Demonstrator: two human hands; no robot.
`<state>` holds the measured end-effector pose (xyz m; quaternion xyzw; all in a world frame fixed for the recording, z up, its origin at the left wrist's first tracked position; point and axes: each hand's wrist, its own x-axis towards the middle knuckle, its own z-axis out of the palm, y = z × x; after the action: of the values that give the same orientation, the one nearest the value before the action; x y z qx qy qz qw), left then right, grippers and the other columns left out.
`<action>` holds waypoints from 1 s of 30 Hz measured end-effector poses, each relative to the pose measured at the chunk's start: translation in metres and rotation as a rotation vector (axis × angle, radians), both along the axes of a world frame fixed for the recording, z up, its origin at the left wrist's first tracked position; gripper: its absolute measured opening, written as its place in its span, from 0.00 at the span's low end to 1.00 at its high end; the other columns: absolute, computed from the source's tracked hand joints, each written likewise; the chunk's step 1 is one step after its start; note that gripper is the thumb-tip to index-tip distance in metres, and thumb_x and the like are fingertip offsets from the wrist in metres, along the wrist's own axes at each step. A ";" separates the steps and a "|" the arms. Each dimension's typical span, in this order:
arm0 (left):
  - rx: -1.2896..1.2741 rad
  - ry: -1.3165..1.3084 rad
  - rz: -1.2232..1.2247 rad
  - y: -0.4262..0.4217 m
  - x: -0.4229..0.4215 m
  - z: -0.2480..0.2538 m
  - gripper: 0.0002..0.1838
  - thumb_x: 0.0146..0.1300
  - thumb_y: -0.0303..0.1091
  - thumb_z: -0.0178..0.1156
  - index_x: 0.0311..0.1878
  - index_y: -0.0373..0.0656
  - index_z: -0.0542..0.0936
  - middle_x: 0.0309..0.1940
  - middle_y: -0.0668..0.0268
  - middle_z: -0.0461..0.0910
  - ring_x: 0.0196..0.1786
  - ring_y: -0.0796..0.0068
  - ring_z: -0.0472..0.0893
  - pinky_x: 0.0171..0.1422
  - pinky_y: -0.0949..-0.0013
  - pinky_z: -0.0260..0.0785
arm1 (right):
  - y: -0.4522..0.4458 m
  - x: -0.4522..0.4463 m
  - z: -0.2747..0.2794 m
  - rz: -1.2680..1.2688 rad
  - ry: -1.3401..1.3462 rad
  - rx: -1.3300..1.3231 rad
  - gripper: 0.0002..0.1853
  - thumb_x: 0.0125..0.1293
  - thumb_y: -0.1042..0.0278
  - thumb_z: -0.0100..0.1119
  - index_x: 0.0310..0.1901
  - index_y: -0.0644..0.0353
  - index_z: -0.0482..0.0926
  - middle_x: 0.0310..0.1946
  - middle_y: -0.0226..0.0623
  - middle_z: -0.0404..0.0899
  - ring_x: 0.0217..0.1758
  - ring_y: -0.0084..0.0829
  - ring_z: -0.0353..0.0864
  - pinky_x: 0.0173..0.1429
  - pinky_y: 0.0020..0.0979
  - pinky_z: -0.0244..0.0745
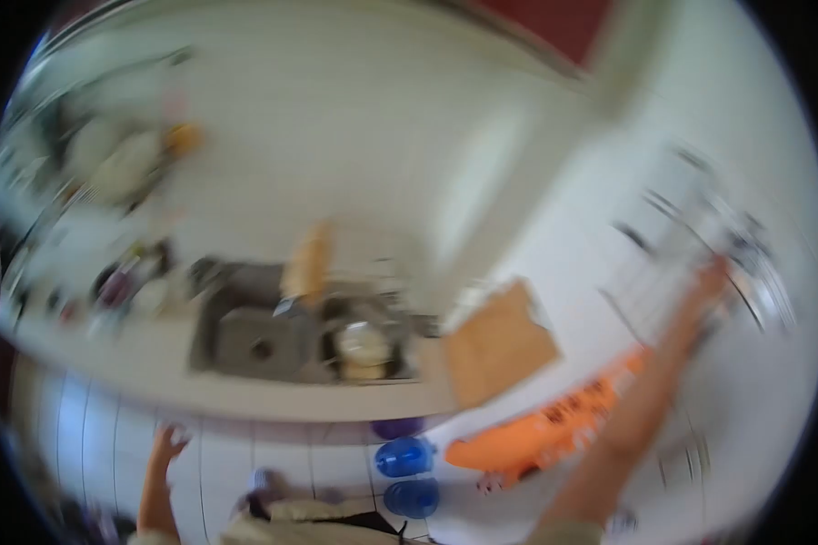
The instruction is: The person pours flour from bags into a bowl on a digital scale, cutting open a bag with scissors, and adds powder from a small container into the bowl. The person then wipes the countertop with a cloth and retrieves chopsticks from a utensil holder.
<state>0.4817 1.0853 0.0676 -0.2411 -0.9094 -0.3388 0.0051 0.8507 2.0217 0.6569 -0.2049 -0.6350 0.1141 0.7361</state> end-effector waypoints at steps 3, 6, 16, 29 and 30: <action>0.146 -0.066 -0.019 0.070 -0.001 0.098 0.19 0.46 0.37 0.68 0.42 0.41 0.80 0.46 0.53 0.76 0.48 0.52 0.74 0.52 0.59 0.67 | -0.187 -0.080 -0.031 -0.029 -0.107 0.159 0.13 0.62 0.58 0.48 0.40 0.58 0.77 0.36 0.37 0.78 0.35 0.34 0.76 0.39 0.36 0.71; 0.586 -0.726 -0.024 0.036 0.058 0.176 0.21 0.63 0.45 0.56 0.53 0.39 0.74 0.49 0.63 0.76 0.55 0.70 0.73 0.58 0.65 0.66 | -0.400 -0.170 -0.080 0.317 -0.160 0.309 0.13 0.60 0.60 0.51 0.38 0.59 0.77 0.35 0.39 0.78 0.38 0.36 0.76 0.42 0.36 0.71; 1.554 -1.066 -0.022 -0.161 0.076 0.235 0.37 0.64 0.65 0.37 0.57 0.39 0.70 0.48 0.65 0.74 0.52 0.77 0.72 0.60 0.69 0.64 | -0.938 -0.363 -0.307 1.727 -0.642 0.701 0.09 0.46 0.79 0.60 0.31 0.56 0.81 0.31 0.36 0.75 0.32 0.35 0.76 0.34 0.32 0.71; 1.957 -0.150 0.984 -0.492 -0.016 0.125 0.23 0.72 0.42 0.35 0.30 0.36 0.73 0.45 0.50 0.74 0.53 0.64 0.71 0.60 0.64 0.62 | -1.317 -0.492 -0.385 2.269 -0.965 0.814 0.19 0.44 0.82 0.55 0.41 0.57 0.78 0.39 0.36 0.74 0.42 0.39 0.72 0.44 0.38 0.69; 1.875 -0.077 1.027 -0.524 -0.041 0.119 0.23 0.72 0.42 0.36 0.29 0.37 0.73 0.46 0.50 0.74 0.53 0.65 0.71 0.59 0.65 0.62 | -1.347 -0.515 -0.382 2.278 -0.945 0.828 0.19 0.44 0.82 0.55 0.41 0.57 0.78 0.39 0.36 0.74 0.42 0.39 0.72 0.44 0.38 0.69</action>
<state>0.4405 0.5608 0.1864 0.2818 -0.2784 -0.8673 0.3016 0.3357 0.6752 0.2751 0.6669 -0.6352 0.3850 -0.0593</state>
